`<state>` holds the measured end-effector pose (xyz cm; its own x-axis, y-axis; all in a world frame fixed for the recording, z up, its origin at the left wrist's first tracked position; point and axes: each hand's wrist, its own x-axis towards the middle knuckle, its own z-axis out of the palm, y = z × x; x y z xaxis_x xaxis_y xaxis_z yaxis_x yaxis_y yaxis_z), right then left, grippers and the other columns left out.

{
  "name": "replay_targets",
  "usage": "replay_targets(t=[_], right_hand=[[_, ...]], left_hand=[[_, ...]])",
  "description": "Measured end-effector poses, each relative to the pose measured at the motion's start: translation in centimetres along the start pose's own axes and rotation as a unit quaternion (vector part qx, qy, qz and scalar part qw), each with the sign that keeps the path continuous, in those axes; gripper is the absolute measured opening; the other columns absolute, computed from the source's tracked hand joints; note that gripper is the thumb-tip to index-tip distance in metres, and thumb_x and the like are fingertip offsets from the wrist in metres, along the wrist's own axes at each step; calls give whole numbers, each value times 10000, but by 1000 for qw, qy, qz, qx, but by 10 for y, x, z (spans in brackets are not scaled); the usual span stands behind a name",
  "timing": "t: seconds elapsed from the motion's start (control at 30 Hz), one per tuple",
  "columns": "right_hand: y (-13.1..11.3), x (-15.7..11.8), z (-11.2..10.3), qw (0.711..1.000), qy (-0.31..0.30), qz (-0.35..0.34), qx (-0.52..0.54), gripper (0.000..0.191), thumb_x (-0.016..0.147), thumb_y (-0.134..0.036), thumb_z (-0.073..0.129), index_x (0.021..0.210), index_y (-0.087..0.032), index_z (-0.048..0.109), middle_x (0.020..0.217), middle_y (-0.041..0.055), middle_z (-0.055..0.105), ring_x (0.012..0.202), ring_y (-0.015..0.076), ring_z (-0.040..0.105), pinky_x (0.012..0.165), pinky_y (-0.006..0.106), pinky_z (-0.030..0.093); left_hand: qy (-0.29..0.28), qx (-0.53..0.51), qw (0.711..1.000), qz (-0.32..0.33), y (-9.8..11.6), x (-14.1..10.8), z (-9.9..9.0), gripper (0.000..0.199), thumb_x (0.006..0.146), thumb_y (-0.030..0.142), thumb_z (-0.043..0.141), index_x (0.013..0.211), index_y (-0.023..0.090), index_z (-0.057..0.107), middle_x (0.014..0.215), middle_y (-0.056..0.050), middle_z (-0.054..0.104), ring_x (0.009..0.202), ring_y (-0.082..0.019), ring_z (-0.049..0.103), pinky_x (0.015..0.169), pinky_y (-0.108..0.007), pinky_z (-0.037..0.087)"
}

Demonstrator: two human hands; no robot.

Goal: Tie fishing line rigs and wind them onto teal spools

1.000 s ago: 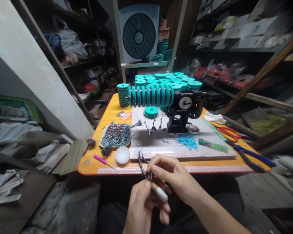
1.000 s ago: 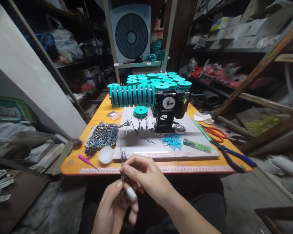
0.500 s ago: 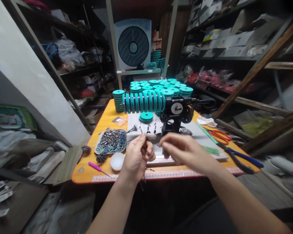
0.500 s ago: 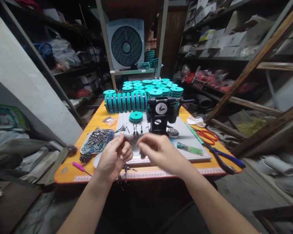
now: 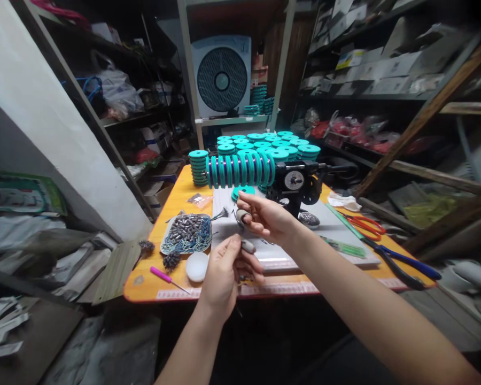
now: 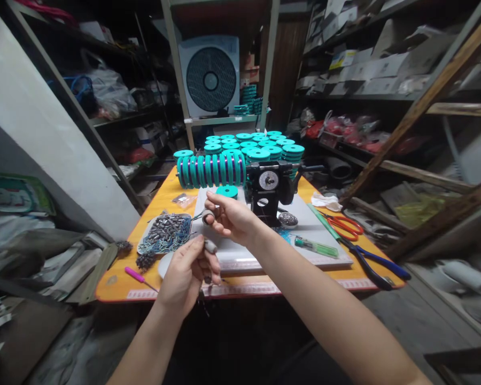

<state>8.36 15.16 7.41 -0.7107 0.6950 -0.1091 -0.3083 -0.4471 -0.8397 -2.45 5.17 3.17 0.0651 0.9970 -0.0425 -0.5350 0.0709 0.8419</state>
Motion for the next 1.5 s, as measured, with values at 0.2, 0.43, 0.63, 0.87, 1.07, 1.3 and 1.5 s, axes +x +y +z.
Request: replay_targets(t=[0.2, 0.43, 0.63, 0.87, 1.07, 1.3, 1.5], right_hand=[[0, -1, -2, 1000, 7, -11, 9, 364, 953, -369, 436, 644, -180, 407, 465, -40, 541, 248, 16, 352, 239, 81, 238], [1, -2, -5, 1000, 7, -20, -1, 328, 927, -396, 495, 686, -178, 448, 506, -28, 573, 269, 20, 381, 247, 85, 247], [1, -3, -6, 1000, 15, -24, -9, 325, 926, -399, 494, 692, -180, 440, 507, -34, 565, 273, 18, 383, 250, 83, 239], [1, -2, -7, 999, 19, -28, -43, 324, 931, -411, 480, 705, -181, 441, 525, -35, 570, 288, 12, 383, 267, 78, 250], [-12, -11, -6, 988, 26, -57, -139, 242, 921, -358, 537, 825, -145, 601, 424, -61, 516, 247, 15, 331, 240, 85, 195], [-40, -21, -2, 886, 33, -96, -452, 300, 929, -346, 538, 980, -121, 729, 356, -91, 418, 257, 5, 302, 260, 97, 209], [-42, -25, -2, 927, 16, -62, -369, 276, 922, -313, 544, 993, -96, 698, 391, -63, 493, 263, 27, 361, 247, 105, 216]], left_hand=[[-7, -50, 997, -58, -13, -27, -2, 296, 898, 332, 528, 717, 110, 602, 539, -49, 671, 427, -135, 624, 445, -199, 473], [-3, -97, 993, -70, -17, -38, -3, 305, 929, 321, 504, 786, 85, 633, 480, 13, 539, 356, -15, 325, 375, -127, 228], [15, -144, 985, -90, -22, -41, -7, 235, 901, 247, 545, 764, 78, 633, 525, 10, 517, 440, -16, 260, 430, -134, 194], [48, -153, 982, -100, -26, -44, -6, 216, 898, 243, 548, 775, 91, 640, 605, -60, 644, 459, -24, 383, 479, -133, 288], [11, -120, 992, -45, -35, -33, -7, 204, 934, 252, 481, 1013, 128, 622, 935, -106, 691, 574, -77, 522, 513, -192, 387], [28, 173, 978, 116, -19, 13, -4, 296, 930, 351, 514, 1201, 243, 566, 1243, -37, 612, 1255, -183, 450, 1062, -296, 274], [-4, 195, 968, 155, 5, 39, 2, 305, 890, 394, 559, 724, 167, 677, 775, -27, 685, 777, -167, 579, 749, -258, 404]])
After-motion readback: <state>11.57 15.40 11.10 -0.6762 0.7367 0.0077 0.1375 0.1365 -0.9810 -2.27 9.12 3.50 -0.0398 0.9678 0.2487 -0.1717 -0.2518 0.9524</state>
